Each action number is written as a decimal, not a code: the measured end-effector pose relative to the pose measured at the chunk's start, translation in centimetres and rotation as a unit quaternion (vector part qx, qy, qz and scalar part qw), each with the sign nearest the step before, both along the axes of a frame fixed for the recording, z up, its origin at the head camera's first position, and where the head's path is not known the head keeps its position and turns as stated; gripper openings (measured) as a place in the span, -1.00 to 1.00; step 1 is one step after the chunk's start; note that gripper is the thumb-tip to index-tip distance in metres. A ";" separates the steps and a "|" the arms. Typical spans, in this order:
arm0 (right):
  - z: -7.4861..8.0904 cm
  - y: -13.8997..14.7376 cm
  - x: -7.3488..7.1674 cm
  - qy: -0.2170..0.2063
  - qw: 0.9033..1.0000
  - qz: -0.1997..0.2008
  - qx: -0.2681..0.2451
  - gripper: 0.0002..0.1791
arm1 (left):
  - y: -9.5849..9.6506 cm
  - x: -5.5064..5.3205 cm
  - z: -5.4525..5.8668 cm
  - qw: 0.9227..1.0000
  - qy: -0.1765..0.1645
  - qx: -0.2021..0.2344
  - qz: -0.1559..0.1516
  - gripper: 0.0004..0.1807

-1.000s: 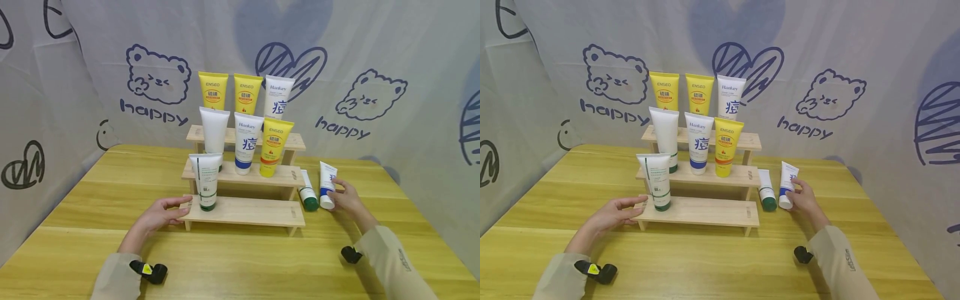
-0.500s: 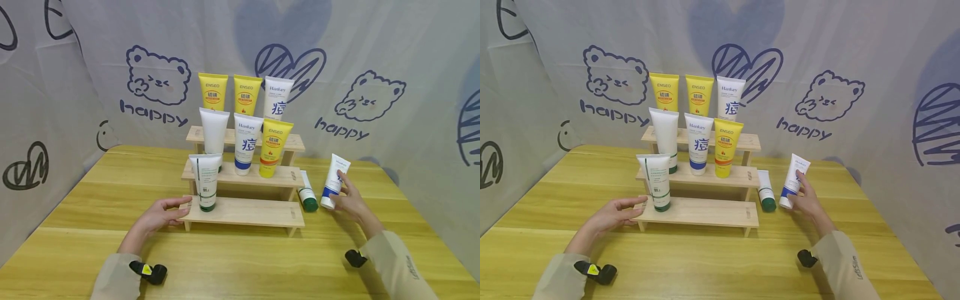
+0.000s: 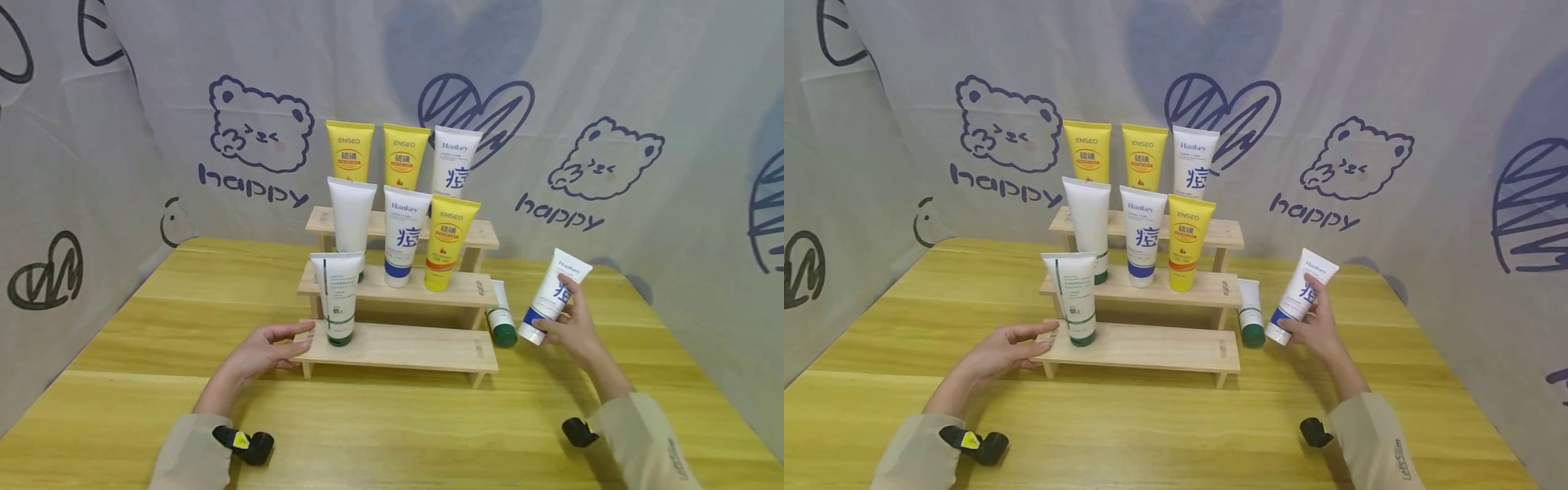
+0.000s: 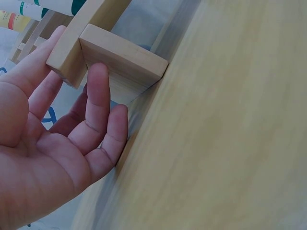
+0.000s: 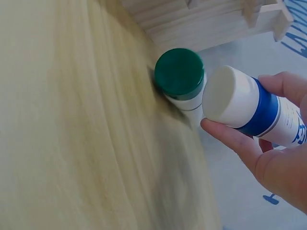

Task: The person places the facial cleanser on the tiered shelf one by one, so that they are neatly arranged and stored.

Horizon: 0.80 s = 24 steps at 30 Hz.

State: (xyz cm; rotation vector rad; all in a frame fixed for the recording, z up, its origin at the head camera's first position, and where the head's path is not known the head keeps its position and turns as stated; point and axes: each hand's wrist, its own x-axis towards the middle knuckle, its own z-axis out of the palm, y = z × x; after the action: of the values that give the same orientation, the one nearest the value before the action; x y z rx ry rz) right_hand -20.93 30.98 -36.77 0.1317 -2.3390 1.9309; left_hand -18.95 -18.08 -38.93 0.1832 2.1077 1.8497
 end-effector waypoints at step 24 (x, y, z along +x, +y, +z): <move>5.6 -2.9 1.9 0.067 0.992 0.048 -0.092 -0.29 | -0.1 -0.1 -0.1 1.000 0.001 0.002 -0.008 -0.39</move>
State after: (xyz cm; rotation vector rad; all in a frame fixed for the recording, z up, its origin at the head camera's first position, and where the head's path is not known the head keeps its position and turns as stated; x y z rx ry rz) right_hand -19.02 28.07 -31.14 0.3524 -2.0969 2.0986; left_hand -19.05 -18.13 -39.05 0.2021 2.0991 1.8451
